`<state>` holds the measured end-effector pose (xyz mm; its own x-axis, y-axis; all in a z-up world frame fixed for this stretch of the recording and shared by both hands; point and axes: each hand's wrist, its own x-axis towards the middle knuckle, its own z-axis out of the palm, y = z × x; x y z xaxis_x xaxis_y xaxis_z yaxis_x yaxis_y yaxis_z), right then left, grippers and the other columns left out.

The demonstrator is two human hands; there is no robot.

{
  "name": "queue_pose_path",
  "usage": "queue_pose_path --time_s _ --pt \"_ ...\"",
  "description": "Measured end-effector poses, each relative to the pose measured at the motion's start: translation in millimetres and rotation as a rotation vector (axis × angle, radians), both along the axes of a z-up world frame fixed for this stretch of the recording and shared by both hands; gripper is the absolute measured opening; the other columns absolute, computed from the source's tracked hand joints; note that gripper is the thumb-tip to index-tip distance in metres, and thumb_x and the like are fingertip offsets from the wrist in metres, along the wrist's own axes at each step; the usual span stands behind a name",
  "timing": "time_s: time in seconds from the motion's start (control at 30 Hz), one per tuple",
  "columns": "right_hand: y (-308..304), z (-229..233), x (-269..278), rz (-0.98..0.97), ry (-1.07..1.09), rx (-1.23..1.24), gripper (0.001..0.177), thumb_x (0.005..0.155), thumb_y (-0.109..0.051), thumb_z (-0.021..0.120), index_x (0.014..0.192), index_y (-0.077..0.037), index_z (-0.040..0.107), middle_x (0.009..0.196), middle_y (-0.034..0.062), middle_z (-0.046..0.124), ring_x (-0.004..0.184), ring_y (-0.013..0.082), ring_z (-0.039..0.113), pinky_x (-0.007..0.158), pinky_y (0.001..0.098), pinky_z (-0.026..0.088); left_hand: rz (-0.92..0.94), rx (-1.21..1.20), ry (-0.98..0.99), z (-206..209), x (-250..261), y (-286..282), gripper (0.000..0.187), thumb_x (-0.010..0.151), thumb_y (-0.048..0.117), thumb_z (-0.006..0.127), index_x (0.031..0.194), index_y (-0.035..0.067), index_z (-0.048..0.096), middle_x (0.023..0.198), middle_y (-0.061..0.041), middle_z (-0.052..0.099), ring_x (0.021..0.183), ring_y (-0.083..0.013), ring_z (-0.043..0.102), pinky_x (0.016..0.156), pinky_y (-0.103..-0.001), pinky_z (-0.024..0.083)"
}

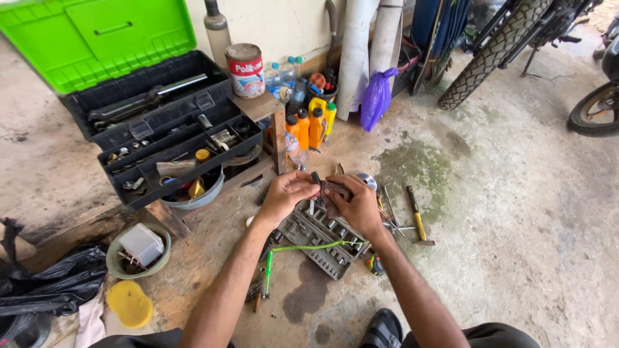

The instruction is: Cleaning and repairing mechanical engine or bike parts using tools and lubricants.

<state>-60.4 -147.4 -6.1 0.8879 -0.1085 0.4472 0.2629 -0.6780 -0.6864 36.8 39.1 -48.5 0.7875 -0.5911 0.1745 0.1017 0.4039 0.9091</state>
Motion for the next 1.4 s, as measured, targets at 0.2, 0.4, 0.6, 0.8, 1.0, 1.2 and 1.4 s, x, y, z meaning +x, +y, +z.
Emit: queue_pose_path --time_s 0.2,0.4,0.6,0.8,1.0,1.2,1.4 --pt "6.0 25.7 28.0 0.072 0.006 -0.138 0.036 0.086 -0.015 0.079 0.116 -0.003 0.061 0.103 0.0162 0.076 0.093 0.0285 0.077 0.078 0.0391 0.062 0.057 0.130 -0.100 25.3 27.5 11.4 0.023 0.086 0.008 0.081 0.104 -0.001 0.069 0.095 -0.011 0.077 0.083 -0.0151 0.074 0.072 -0.028 0.059" --pt "29.7 78.5 35.8 0.171 0.136 -0.356 0.038 0.086 -0.019 0.076 0.114 -0.003 0.056 0.099 0.0154 0.075 0.087 0.0302 0.077 0.075 0.0416 0.060 0.207 0.530 -0.322 85.3 37.5 50.3 0.033 0.078 0.017 0.088 0.101 0.001 0.070 0.093 -0.011 0.081 0.080 -0.0150 0.075 0.072 -0.030 0.058" --pt "39.1 86.6 56.9 0.346 -0.158 -0.550 0.026 0.085 -0.020 0.080 0.100 -0.003 0.066 0.098 0.0156 0.066 0.081 0.0304 0.070 0.070 0.0416 0.059 0.331 0.739 -0.575 106.0 58.0 99.1 0.049 0.073 0.025 0.089 0.110 0.004 0.065 0.103 -0.014 0.081 0.093 -0.0209 0.079 0.082 -0.035 0.061" --pt "46.0 75.6 110.4 0.340 -0.096 -0.619 0.028 0.090 -0.027 0.079 0.097 -0.004 0.064 0.097 0.0125 0.067 0.076 0.0272 0.070 0.066 0.0394 0.058 0.355 0.825 -0.558 121.3 72.9 127.1 0.055 0.073 0.025 0.089 0.117 0.007 0.062 0.109 -0.016 0.078 0.097 -0.0237 0.077 0.084 -0.036 0.060" --pt "59.8 82.2 158.7 0.273 0.108 -0.479 0.039 0.092 -0.027 0.077 0.105 -0.002 0.051 0.086 0.0129 0.069 0.074 0.0296 0.070 0.068 0.0425 0.056 0.329 0.809 -0.468 117.6 101.3 127.1 0.053 0.070 0.023 0.088 0.115 0.007 0.064 0.107 -0.015 0.080 0.096 -0.0223 0.078 0.084 -0.035 0.061" --pt "60.0 44.3 234.1 0.398 -0.144 -0.468 0.036 0.082 -0.021 0.081 0.098 -0.001 0.056 0.095 0.0143 0.063 0.083 0.0336 0.067 0.070 0.0440 0.055 0.285 0.823 -0.497 89.1 144.2 119.8 0.053 0.069 0.024 0.089 0.113 0.006 0.067 0.108 -0.014 0.079 0.097 -0.0233 0.078 0.084 -0.034 0.060" --pt "56.5 15.5 310.7 0.358 -0.171 -0.470 0.034 0.080 -0.014 0.083 0.100 -0.003 0.058 0.095 0.0136 0.062 0.091 0.0362 0.066 0.075 0.0455 0.054 0.299 0.812 -0.506 62.1 194.7 114.3 0.052 0.070 0.025 0.090 0.112 0.005 0.065 0.108 -0.015 0.078 0.095 -0.0241 0.078 0.084 -0.034 0.061"
